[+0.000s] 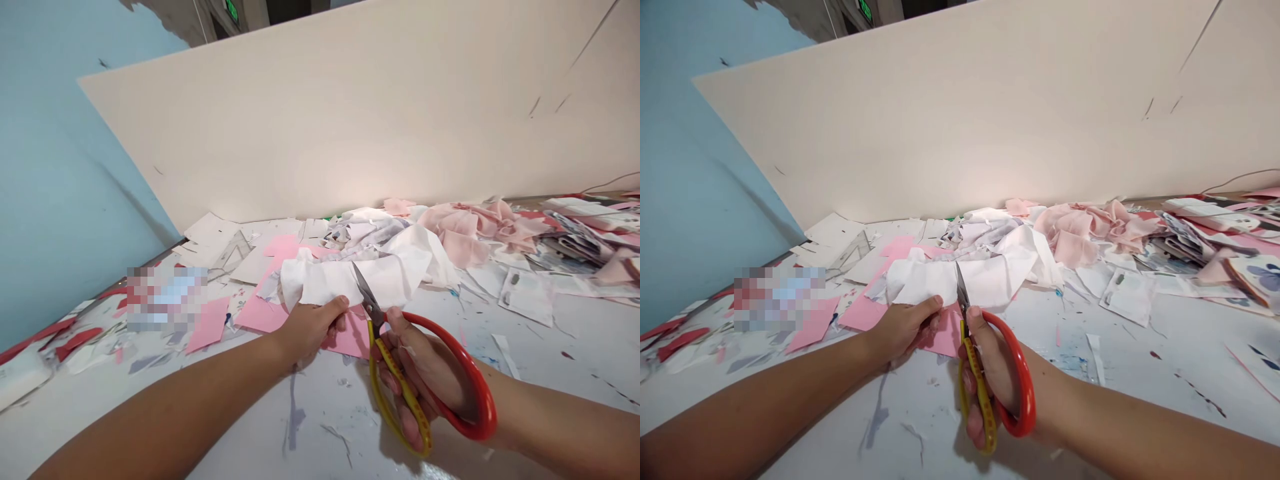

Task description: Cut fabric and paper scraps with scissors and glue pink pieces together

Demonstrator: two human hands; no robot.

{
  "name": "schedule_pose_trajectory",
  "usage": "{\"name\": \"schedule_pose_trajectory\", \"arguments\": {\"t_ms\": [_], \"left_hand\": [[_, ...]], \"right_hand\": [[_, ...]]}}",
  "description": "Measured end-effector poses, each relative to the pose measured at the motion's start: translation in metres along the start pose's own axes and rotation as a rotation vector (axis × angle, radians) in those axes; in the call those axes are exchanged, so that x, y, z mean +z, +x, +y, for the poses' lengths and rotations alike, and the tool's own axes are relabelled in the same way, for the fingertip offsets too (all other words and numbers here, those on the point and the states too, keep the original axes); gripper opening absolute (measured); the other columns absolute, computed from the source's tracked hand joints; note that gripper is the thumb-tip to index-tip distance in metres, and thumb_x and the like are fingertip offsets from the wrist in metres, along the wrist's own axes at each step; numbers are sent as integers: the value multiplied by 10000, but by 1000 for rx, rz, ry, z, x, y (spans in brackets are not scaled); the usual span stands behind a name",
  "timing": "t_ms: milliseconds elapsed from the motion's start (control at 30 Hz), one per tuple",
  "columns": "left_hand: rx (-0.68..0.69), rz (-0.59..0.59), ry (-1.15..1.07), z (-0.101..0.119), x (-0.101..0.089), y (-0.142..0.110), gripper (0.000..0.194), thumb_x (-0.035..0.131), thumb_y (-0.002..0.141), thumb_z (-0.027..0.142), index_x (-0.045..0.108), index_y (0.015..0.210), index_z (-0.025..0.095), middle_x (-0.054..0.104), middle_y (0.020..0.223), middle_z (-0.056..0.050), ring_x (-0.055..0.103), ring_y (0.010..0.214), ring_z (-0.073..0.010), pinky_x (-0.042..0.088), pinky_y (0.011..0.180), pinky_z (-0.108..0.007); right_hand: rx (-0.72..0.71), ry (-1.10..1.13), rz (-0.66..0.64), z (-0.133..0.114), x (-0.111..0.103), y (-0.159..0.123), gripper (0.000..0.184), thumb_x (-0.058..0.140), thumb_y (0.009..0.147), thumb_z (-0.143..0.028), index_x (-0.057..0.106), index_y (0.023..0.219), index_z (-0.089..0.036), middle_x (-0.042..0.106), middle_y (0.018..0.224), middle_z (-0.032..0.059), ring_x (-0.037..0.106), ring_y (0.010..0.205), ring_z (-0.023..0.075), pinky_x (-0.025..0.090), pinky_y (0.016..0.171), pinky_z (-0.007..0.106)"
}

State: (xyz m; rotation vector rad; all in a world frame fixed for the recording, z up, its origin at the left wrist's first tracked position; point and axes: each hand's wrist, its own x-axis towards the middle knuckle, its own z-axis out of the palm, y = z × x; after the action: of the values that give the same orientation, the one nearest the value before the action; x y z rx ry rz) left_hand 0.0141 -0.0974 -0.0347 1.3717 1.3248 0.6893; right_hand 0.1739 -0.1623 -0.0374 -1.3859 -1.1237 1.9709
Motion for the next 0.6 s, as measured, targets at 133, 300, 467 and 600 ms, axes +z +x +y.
{"name": "schedule_pose_trajectory", "arguments": {"t_ms": [133, 300, 467, 600], "left_hand": [[19, 17, -11, -2, 1, 0, 442, 524, 677, 541, 504, 447, 164, 419, 396, 41, 322, 364, -60, 276, 391, -215], [49, -28, -7, -4, -1, 1, 456, 508, 673, 574, 504, 481, 161, 447, 443, 28, 377, 412, -74, 318, 430, -218], [49, -32, -10, -4, 0, 1, 444, 513, 672, 564, 501, 485, 161, 451, 461, 22, 395, 431, -83, 333, 444, -225], [65, -14, 20, -5, 0, 0, 457, 511, 670, 584, 514, 490, 163, 469, 450, 18, 409, 442, -91, 347, 467, -230]], "right_hand": [[4, -16, 4, 0, 0, 0, 707, 81, 708, -767, 427, 515, -181, 518, 318, 45, 479, 291, 127, 324, 365, 219], [-32, -79, 8, 4, -1, 3, 672, 86, 734, -741, 411, 533, -188, 516, 335, 41, 464, 289, 125, 319, 345, 223], [-29, -60, -11, 8, -2, 6, 654, 97, 731, -742, 402, 543, -195, 510, 339, 36, 470, 291, 134, 332, 335, 229], [-83, -41, -34, 14, -4, 10, 638, 127, 734, -740, 397, 537, -198, 518, 339, 34, 458, 282, 125, 325, 331, 227]]}}
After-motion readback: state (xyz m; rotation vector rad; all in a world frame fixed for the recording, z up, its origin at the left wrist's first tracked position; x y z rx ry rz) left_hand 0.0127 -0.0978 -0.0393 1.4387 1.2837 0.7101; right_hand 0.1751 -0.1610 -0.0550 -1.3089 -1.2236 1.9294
